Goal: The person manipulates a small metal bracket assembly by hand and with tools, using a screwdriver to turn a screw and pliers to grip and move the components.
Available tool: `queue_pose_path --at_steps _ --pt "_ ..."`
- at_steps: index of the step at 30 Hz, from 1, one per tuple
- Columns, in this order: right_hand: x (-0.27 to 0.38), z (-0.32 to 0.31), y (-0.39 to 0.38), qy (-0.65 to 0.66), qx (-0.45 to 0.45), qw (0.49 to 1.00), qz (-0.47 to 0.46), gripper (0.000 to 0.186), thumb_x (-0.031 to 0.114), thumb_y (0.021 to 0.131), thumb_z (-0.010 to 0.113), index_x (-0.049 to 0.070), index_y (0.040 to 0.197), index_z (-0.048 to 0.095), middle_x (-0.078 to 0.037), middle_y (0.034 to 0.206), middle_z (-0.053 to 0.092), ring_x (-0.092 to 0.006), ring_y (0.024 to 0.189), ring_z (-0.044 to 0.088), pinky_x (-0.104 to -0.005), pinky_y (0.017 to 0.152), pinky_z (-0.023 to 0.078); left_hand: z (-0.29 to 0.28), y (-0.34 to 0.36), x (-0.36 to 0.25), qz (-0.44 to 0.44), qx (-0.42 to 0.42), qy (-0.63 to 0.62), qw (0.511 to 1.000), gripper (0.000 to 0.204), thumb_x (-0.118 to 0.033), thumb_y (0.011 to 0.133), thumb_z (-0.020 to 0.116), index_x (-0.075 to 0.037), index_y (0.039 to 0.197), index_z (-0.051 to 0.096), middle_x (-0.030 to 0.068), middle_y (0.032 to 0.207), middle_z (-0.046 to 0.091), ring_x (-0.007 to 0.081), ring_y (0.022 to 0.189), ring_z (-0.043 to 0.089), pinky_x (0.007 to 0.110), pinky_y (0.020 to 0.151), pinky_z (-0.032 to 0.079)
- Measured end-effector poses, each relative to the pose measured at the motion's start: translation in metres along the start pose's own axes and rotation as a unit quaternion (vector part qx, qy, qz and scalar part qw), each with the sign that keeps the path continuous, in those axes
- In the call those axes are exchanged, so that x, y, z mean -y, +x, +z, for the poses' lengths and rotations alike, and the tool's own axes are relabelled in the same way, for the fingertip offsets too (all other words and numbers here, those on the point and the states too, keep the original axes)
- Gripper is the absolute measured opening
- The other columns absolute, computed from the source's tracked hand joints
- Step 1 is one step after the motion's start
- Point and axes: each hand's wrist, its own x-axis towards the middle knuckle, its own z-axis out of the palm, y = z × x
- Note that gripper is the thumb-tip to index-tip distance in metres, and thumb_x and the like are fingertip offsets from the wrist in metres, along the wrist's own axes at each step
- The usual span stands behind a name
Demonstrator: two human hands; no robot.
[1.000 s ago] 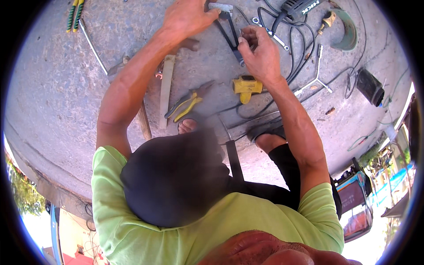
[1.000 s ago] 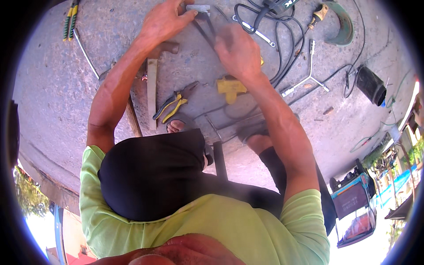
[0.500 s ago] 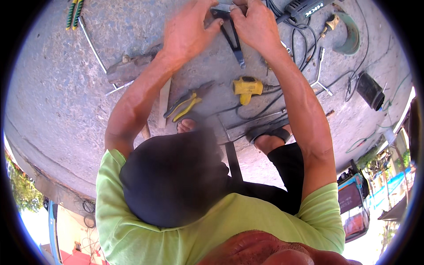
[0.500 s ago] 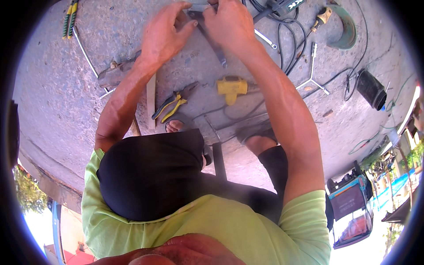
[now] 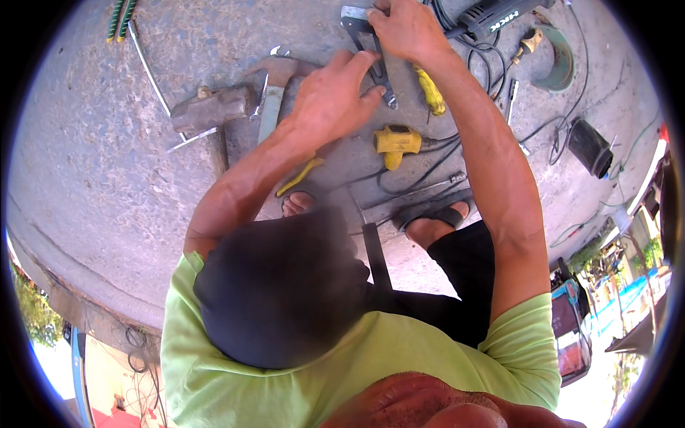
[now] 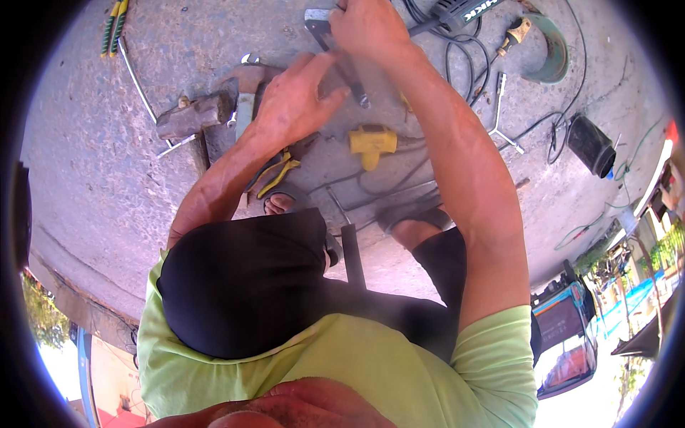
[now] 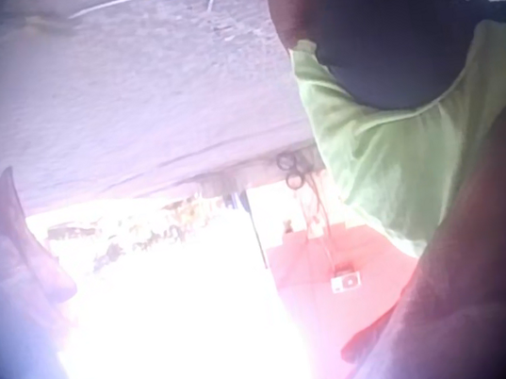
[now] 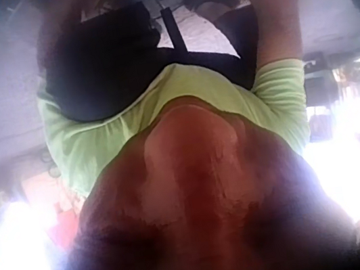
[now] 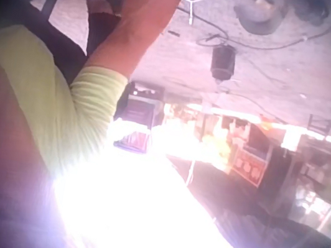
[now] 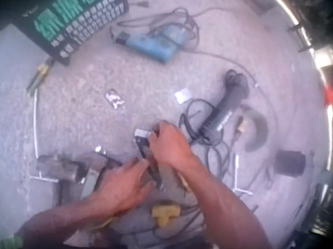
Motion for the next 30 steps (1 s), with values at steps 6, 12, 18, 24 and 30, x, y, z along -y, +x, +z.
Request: queue_pose_path --at_steps 6,12,18,24,30 --pt "-0.016 0.001 0.023 -0.044 0.025 0.998 -0.047 0.033 0.026 0.09 0.059 -0.005 0.095 0.072 -0.029 0.091 0.072 -0.0461 0.089 0.07 -0.0514 0.082 0.055 0.015 -0.002 -0.001 -0.041 -0.065 -0.046 0.996 0.052 -0.023 0.084 0.077 -0.01 0.132 0.06 0.017 0.114 0.063 0.0356 0.094 0.065 0.046 0.085 0.054" --pt "-0.024 -0.012 0.054 0.005 0.238 0.971 0.02 0.034 0.024 0.087 0.055 -0.004 0.079 0.074 -0.02 0.07 0.07 -0.033 0.064 0.069 -0.0448 0.063 0.055 0.028 0.001 -0.011 -0.094 -0.138 -0.07 0.983 0.056 -0.023 0.081 0.08 -0.006 0.13 0.059 0.0149 0.122 0.059 0.0332 0.103 0.063 0.043 0.092 0.053" --pt "-0.031 -0.023 0.029 0.142 0.245 0.959 -0.021 0.035 0.025 0.091 0.054 -0.003 0.083 0.073 -0.012 0.068 0.068 -0.0228 0.06 0.064 -0.04 0.057 0.05 0.046 0.005 -0.01 -0.092 -0.235 -0.026 0.967 0.075 -0.023 0.077 0.082 -0.006 0.142 0.048 0.0171 0.128 0.054 0.0323 0.106 0.062 0.043 0.092 0.053" --pt "-0.028 -0.024 0.023 0.116 0.212 0.968 -0.066 0.035 0.025 0.094 0.052 -0.003 0.085 0.071 -0.011 0.069 0.067 -0.0203 0.061 0.063 -0.0378 0.059 0.05 0.044 0.012 -0.007 -0.096 -0.229 -0.059 0.967 0.081 -0.019 0.078 0.08 -0.004 0.148 0.043 0.0188 0.123 0.06 0.0293 0.099 0.065 0.04 0.088 0.054" --pt "-0.033 -0.012 0.028 0.129 0.206 0.969 -0.055 0.037 0.025 0.094 0.05 -0.003 0.087 0.072 -0.014 0.071 0.069 -0.0239 0.066 0.067 -0.041 0.065 0.052 0.041 0.012 -0.009 -0.111 -0.204 -0.046 0.972 0.082 -0.018 0.079 0.078 -0.003 0.151 0.041 0.0184 0.122 0.062 0.0287 0.096 0.066 0.04 0.086 0.054"
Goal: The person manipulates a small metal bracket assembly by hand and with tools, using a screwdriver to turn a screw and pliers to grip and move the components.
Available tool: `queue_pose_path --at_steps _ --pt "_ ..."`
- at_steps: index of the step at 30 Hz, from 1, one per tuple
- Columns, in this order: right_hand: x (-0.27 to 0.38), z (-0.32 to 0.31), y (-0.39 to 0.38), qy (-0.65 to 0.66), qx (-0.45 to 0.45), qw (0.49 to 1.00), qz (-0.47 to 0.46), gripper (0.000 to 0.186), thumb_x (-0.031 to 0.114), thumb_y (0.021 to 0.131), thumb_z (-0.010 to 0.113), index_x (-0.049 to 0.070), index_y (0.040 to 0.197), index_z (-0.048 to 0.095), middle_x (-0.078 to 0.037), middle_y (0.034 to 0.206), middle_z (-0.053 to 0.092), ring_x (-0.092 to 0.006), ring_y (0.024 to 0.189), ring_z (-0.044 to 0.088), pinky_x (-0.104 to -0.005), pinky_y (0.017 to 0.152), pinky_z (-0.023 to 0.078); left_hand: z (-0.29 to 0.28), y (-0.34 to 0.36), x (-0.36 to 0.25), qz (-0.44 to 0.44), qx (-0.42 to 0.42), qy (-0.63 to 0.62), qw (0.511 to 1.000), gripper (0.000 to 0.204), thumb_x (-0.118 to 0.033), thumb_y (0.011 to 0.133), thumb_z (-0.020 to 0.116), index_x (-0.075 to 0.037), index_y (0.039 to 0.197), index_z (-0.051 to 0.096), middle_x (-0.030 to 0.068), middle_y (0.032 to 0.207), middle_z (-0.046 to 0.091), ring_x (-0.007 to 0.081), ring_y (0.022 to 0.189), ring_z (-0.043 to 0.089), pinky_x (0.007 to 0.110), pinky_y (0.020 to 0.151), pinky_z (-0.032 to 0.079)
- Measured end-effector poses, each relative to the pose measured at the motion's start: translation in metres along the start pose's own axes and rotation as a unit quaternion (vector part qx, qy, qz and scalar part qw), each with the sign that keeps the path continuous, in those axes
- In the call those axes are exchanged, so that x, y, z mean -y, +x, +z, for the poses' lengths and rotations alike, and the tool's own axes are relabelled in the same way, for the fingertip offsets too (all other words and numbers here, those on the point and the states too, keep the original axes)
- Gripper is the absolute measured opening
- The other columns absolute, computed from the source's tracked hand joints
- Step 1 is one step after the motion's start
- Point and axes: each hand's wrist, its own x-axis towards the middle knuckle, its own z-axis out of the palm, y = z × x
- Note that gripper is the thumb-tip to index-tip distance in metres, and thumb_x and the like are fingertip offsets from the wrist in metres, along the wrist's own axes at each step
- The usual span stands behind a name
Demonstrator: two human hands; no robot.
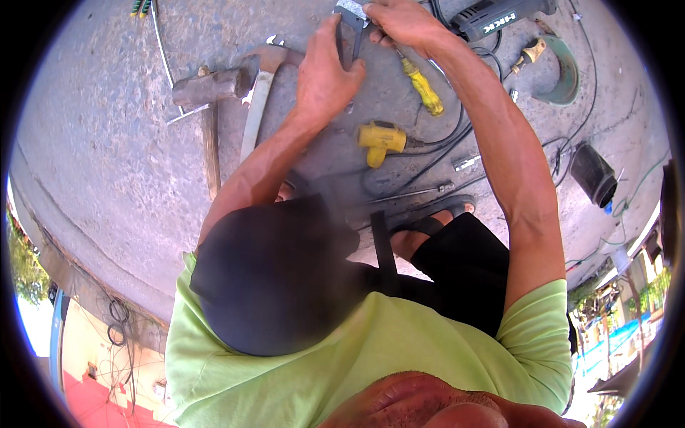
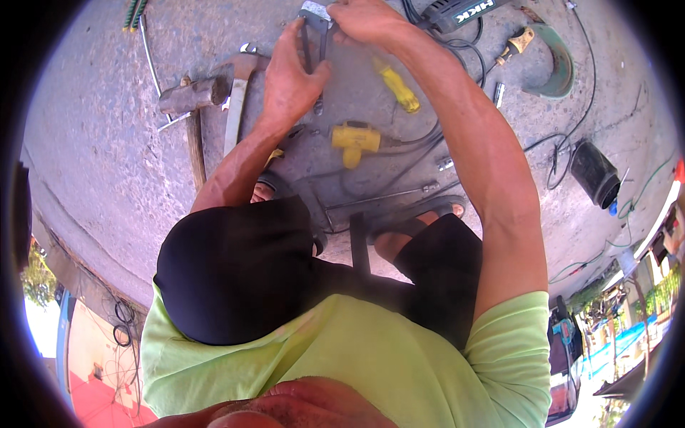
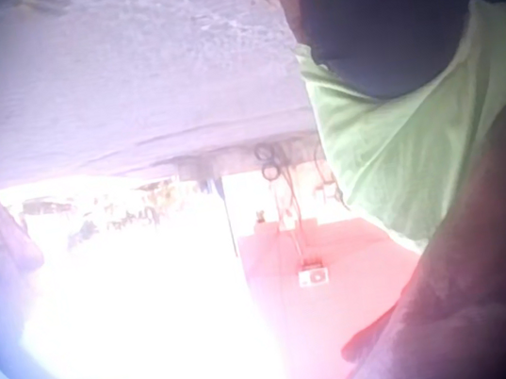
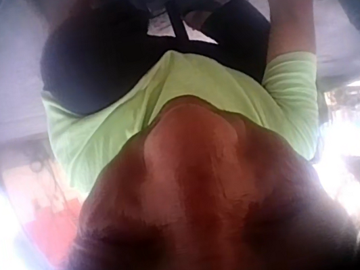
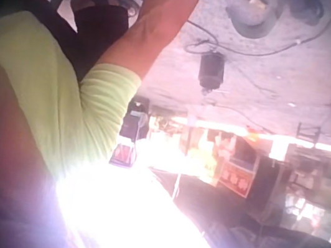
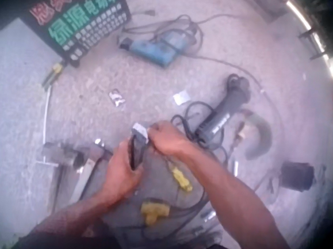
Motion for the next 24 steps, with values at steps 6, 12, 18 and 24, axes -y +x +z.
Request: queue_pose_path --at_steps 6,12,18,24 --pt "0.001 0.011 -0.003 -0.015 -0.074 0.997 0.006 0.034 0.023 0.094 0.052 -0.005 0.089 0.072 -0.018 0.075 0.071 -0.0288 0.071 0.071 -0.043 0.069 0.054 0.0 -0.001 0.002 -0.015 0.012 0.012 1.0 0.081 -0.018 0.08 0.076 -0.002 0.151 0.04 0.0184 0.123 0.06 0.0305 0.103 0.064 0.04 0.09 0.053" --pt "0.003 0.015 -0.003 -0.016 -0.109 0.994 -0.002 0.03 0.02 0.093 0.056 -0.006 0.094 0.071 -0.02 0.076 0.072 -0.0296 0.073 0.072 -0.0428 0.072 0.056 -0.003 -0.001 -0.001 -0.023 0.034 0.025 0.999 0.083 -0.02 0.082 0.075 -0.002 0.153 0.037 0.0237 0.131 0.056 0.0396 0.118 0.059 0.046 0.101 0.049" --pt "-0.005 0.021 -0.002 -0.074 -0.185 0.979 -0.051 0.029 0.021 0.092 0.058 -0.005 0.1 0.07 -0.024 0.085 0.073 -0.0349 0.082 0.073 -0.0444 0.078 0.056 -0.001 -0.002 0.003 -0.007 0.019 0.041 0.999 0.078 -0.019 0.084 0.075 -0.002 0.152 0.041 0.023 0.128 0.055 0.0393 0.114 0.06 0.045 0.099 0.049" --pt "0.004 0.016 -0.006 -0.054 -0.147 0.988 0.003 0.028 0.021 0.092 0.06 -0.005 0.101 0.07 -0.024 0.093 0.073 -0.0363 0.088 0.073 -0.0449 0.08 0.056 0.003 -0.004 0.009 0.011 -0.003 0.031 0.999 0.072 -0.017 0.083 0.077 -0.002 0.147 0.048 0.0176 0.118 0.055 0.0304 0.096 0.06 0.041 0.087 0.052"
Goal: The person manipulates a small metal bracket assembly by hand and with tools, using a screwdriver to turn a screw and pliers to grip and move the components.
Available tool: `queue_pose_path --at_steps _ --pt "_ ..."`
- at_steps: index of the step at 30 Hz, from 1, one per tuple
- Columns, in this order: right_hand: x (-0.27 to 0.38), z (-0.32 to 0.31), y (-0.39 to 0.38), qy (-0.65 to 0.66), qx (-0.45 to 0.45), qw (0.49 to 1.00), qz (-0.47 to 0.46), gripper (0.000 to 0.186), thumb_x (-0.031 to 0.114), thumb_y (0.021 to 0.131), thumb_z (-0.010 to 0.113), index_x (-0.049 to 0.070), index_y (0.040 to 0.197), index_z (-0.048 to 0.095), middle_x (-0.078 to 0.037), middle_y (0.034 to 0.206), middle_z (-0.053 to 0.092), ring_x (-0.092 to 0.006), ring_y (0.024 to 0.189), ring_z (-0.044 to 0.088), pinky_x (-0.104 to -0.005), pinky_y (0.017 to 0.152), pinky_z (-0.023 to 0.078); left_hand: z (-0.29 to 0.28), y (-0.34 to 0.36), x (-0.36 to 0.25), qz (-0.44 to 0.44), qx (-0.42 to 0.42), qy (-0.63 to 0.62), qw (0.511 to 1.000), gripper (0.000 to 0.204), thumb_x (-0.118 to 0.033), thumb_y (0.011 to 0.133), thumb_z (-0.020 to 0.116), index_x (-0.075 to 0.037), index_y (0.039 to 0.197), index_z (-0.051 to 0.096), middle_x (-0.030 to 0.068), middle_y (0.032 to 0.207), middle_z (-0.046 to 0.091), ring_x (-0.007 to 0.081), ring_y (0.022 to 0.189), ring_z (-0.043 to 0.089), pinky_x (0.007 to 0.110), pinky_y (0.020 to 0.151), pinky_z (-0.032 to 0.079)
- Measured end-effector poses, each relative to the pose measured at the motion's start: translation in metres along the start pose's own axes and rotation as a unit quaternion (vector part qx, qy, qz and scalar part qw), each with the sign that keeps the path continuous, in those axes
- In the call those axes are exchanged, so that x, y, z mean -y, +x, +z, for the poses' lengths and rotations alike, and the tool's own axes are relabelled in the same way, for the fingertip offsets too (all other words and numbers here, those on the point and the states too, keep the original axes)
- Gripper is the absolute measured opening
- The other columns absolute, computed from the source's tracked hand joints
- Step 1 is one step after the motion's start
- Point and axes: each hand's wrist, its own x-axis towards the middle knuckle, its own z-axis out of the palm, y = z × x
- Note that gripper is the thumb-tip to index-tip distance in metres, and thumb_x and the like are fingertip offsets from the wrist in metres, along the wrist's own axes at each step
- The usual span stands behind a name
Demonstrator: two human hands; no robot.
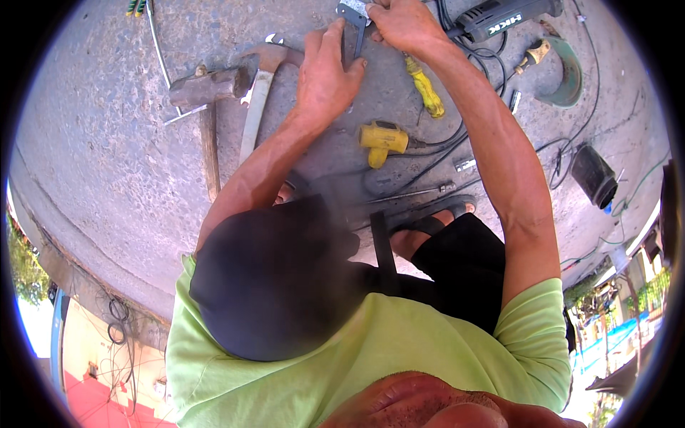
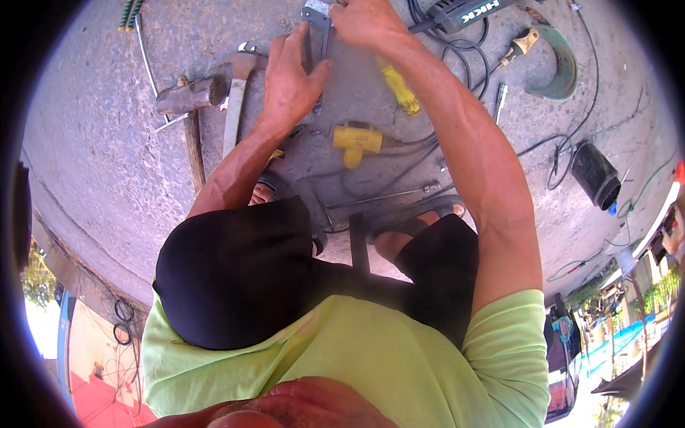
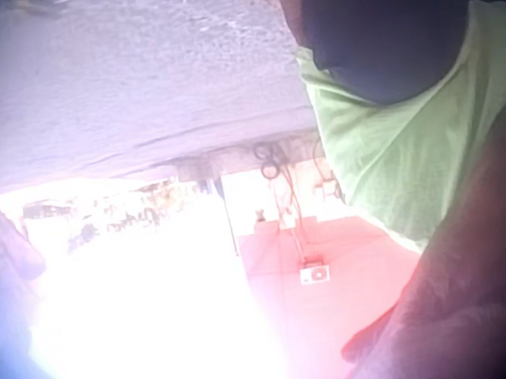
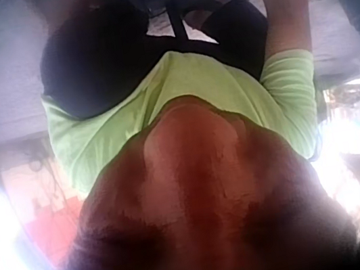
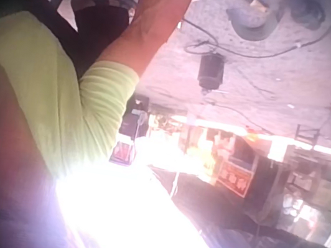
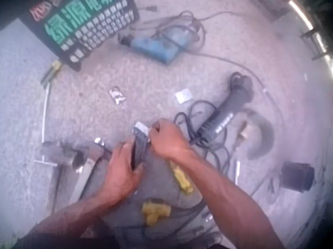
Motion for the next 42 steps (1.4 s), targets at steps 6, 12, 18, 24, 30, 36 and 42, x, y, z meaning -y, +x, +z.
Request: queue_pose_path --at_steps 6,12,18,24,30,36,42 --pt "-0.003 0.002 -0.007 0.005 -0.04 0.998 -0.055 0.024 0.019 0.092 0.063 -0.004 0.095 0.067 -0.025 0.089 0.071 -0.0389 0.085 0.071 -0.046 0.078 0.054 0.0 -0.001 -0.001 -0.001 0.006 0.004 1.0 0.071 -0.016 0.083 0.077 -0.002 0.146 0.05 0.0156 0.116 0.054 0.0286 0.095 0.06 0.04 0.087 0.052" --pt "-0.007 0.007 -0.011 -0.01 -0.074 0.994 -0.081 0.023 0.019 0.091 0.065 -0.003 0.097 0.066 -0.026 0.092 0.07 -0.0426 0.091 0.069 -0.047 0.08 0.054 0.0 -0.001 0.0 0.002 0.006 0.009 1.0 0.071 -0.016 0.083 0.078 -0.003 0.146 0.05 0.0155 0.115 0.054 0.0279 0.092 0.06 0.039 0.085 0.052" --pt "0.0 0.003 -0.016 -0.008 -0.068 0.996 -0.058 0.024 0.02 0.092 0.066 -0.003 0.099 0.066 -0.027 0.094 0.07 -0.0434 0.093 0.069 -0.0472 0.081 0.054 0.0 -0.002 0.001 0.007 0.008 0.016 1.0 0.07 -0.016 0.083 0.078 -0.003 0.146 0.05 0.0159 0.115 0.054 0.0276 0.092 0.06 0.039 0.085 0.053" --pt "0.004 0.001 -0.017 -0.014 -0.062 0.997 -0.05 0.024 0.02 0.091 0.066 -0.003 0.098 0.066 -0.027 0.093 0.071 -0.0424 0.092 0.07 -0.0469 0.08 0.054 -0.001 -0.001 0.0 -0.001 0.017 0.008 1.0 0.07 -0.016 0.084 0.078 -0.002 0.146 0.05 0.0162 0.118 0.054 0.0272 0.093 0.061 0.038 0.085 0.053" --pt "0.001 0.004 -0.015 -0.005 -0.064 0.997 -0.045 0.023 0.019 0.09 0.066 -0.003 0.096 0.067 -0.026 0.092 0.071 -0.0411 0.089 0.07 -0.0469 0.079 0.054 -0.002 -0.002 -0.001 0.001 0.018 0.006 1.0 0.071 -0.016 0.084 0.078 -0.001 0.147 0.049 0.0164 0.119 0.054 0.0279 0.093 0.061 0.038 0.086 0.053" --pt "0.001 0.003 -0.014 -0.011 -0.062 0.997 -0.046 0.024 0.02 0.09 0.067 -0.003 0.097 0.067 -0.025 0.093 0.072 -0.0402 0.091 0.07 -0.0463 0.08 0.055 -0.003 -0.001 -0.003 0.008 0.019 0.007 1.0 0.07 -0.015 0.085 0.077 -0.001 0.147 0.049 0.0182 0.124 0.054 0.0293 0.096 0.062 0.039 0.089 0.053" --pt "-0.001 0.006 -0.018 0.032 -0.1 0.994 -0.042 0.025 0.017 0.089 0.067 -0.003 0.104 0.065 -0.025 0.09 0.071 -0.0377 0.087 0.072 -0.0452 0.076 0.055 -0.005 -0.001 -0.003 0.002 0.026 0.005 1.0 0.069 -0.016 0.085 0.077 -0.001 0.147 0.049 0.0207 0.13 0.054 0.0359 0.108 0.062 0.042 0.094 0.052"
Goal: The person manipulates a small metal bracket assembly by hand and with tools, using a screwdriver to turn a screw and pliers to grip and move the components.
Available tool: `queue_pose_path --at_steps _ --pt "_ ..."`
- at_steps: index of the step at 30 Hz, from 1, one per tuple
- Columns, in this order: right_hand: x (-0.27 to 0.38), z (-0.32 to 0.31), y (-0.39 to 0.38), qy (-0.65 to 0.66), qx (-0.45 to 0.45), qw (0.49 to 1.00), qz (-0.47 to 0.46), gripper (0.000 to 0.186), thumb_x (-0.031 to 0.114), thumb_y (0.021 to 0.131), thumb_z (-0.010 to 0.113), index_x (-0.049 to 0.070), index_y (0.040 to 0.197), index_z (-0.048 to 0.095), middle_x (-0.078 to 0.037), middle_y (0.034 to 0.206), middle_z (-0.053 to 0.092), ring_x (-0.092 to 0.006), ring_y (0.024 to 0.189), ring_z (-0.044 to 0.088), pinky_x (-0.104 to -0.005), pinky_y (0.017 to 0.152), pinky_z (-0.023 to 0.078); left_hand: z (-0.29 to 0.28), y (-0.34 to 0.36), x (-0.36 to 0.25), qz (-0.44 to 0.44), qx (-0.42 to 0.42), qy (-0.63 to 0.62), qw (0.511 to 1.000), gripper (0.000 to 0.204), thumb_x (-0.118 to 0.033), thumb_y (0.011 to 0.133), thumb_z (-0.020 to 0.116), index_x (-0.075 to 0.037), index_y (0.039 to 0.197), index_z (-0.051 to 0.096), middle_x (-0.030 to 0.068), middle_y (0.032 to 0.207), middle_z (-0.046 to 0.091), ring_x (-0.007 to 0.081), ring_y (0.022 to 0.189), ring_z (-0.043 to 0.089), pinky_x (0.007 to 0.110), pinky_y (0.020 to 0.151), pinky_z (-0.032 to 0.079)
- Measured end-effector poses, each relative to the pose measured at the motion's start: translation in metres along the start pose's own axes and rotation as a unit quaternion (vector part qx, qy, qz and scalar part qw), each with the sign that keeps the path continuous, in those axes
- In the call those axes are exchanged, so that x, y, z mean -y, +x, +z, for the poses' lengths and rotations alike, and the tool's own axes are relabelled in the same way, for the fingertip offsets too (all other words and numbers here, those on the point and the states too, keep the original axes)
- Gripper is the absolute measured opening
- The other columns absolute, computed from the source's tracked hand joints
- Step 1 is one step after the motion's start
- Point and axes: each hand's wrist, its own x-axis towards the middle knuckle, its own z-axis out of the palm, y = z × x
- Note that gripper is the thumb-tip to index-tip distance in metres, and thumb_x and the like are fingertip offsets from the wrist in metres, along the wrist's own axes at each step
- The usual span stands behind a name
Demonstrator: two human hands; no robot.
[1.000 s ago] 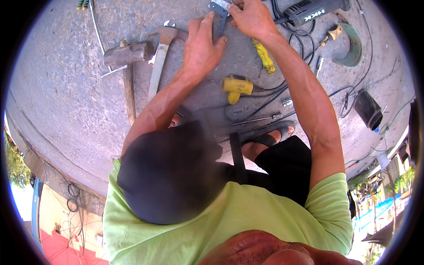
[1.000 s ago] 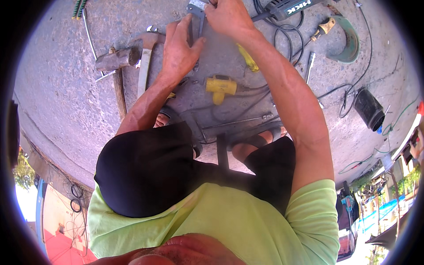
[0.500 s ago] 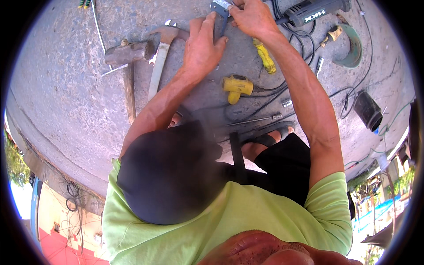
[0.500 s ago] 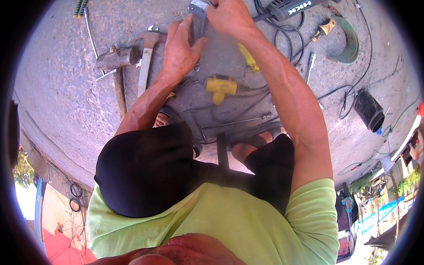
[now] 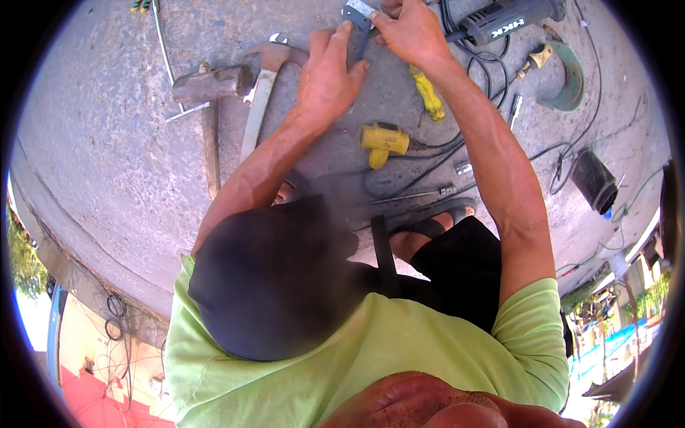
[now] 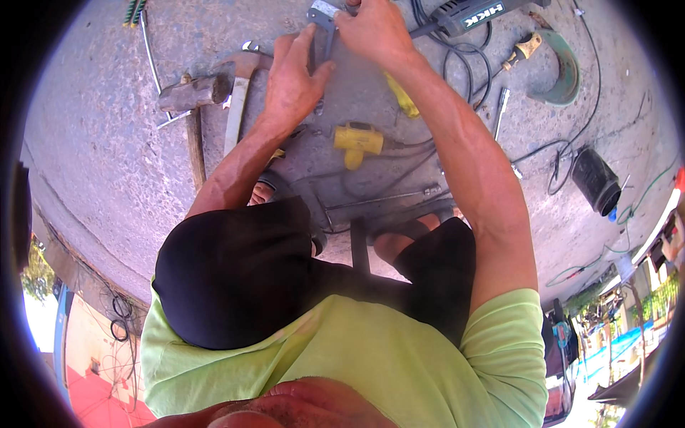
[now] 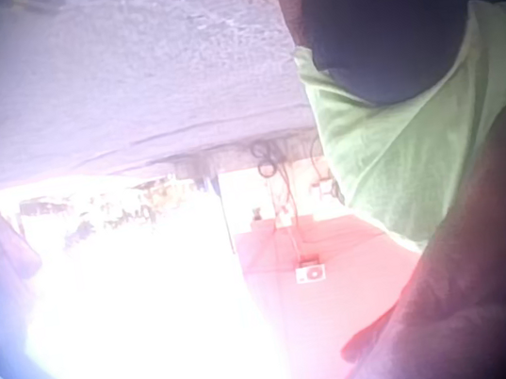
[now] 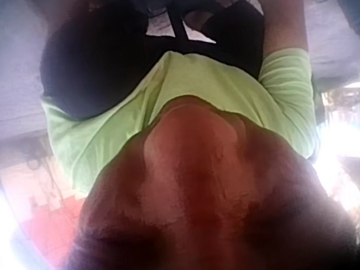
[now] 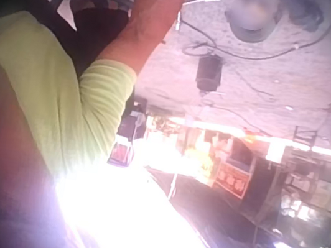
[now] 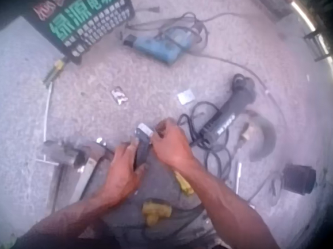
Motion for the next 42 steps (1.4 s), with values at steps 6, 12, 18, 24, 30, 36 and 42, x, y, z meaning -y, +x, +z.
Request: queue_pose_path --at_steps 6,12,18,24,30,36,42 --pt "0.013 -0.014 -0.011 0.123 0.063 0.989 0.058 0.02 0.014 0.093 0.068 -0.002 0.104 0.062 -0.014 0.08 0.069 -0.0202 0.065 0.068 -0.0351 0.059 0.054 -0.002 0.0 -0.002 -0.018 0.015 -0.004 1.0 0.07 -0.017 0.085 0.077 -0.003 0.147 0.048 0.0217 0.134 0.052 0.0407 0.118 0.06 0.045 0.099 0.05" --pt "-0.003 -0.02 -0.008 0.225 0.117 0.966 0.047 0.021 0.016 0.095 0.07 -0.001 0.107 0.064 -0.005 0.079 0.068 -0.0114 0.067 0.065 -0.0272 0.058 0.05 -0.002 0.0 -0.004 -0.018 0.014 0.0 1.0 0.071 -0.017 0.085 0.077 -0.003 0.148 0.047 0.0216 0.134 0.052 0.0407 0.116 0.06 0.045 0.099 0.05" --pt "-0.004 -0.019 -0.017 0.203 0.084 0.976 -0.003 0.017 0.013 0.096 0.068 -0.001 0.104 0.071 -0.003 0.079 0.067 -0.0107 0.068 0.063 -0.027 0.061 0.05 0.001 -0.001 0.001 -0.003 0.003 -0.003 1.0 0.07 -0.017 0.084 0.077 -0.003 0.147 0.048 0.0214 0.133 0.052 0.0403 0.118 0.059 0.044 0.1 0.05" --pt "-0.013 -0.002 -0.019 0.09 0.006 0.989 -0.117 0.019 0.012 0.094 0.069 -0.002 0.105 0.072 -0.011 0.083 0.068 -0.015 0.067 0.065 -0.0313 0.063 0.052 0.002 -0.001 0.003 0.026 -0.012 -0.007 1.0 0.069 -0.013 0.084 0.077 -0.004 0.145 0.047 0.0249 0.13 0.051 0.0486 0.112 0.06 0.051 0.094 0.053" --pt "-0.002 -0.001 -0.022 0.099 0.019 0.992 -0.072 0.019 0.012 0.093 0.067 -0.001 0.106 0.073 -0.013 0.088 0.07 -0.0215 0.076 0.069 -0.035 0.069 0.054 0.0 -0.001 0.002 0.01 0.004 0.0 1.0 0.068 -0.015 0.085 0.076 -0.005 0.146 0.047 0.0246 0.13 0.05 0.0484 0.109 0.061 0.052 0.092 0.054" --pt "-0.006 0.004 -0.022 0.044 -0.031 0.986 -0.157 0.019 0.011 0.092 0.066 -0.001 0.107 0.072 -0.019 0.099 0.071 -0.0346 0.093 0.069 -0.0405 0.083 0.054 0.001 -0.001 0.003 -0.004 0.012 -0.006 1.0 0.07 -0.016 0.084 0.075 -0.003 0.147 0.048 0.0213 0.132 0.053 0.0406 0.117 0.059 0.045 0.099 0.051" --pt "-0.005 0.006 -0.022 -0.019 -0.045 0.976 -0.211 0.02 0.012 0.092 0.067 0.001 0.109 0.071 -0.021 0.102 0.07 -0.0385 0.095 0.068 -0.0442 0.085 0.054 0.002 -0.002 0.003 -0.002 0.007 -0.003 1.0 0.069 -0.013 0.084 0.075 -0.003 0.147 0.048 0.0209 0.132 0.053 0.0404 0.117 0.059 0.045 0.099 0.051"
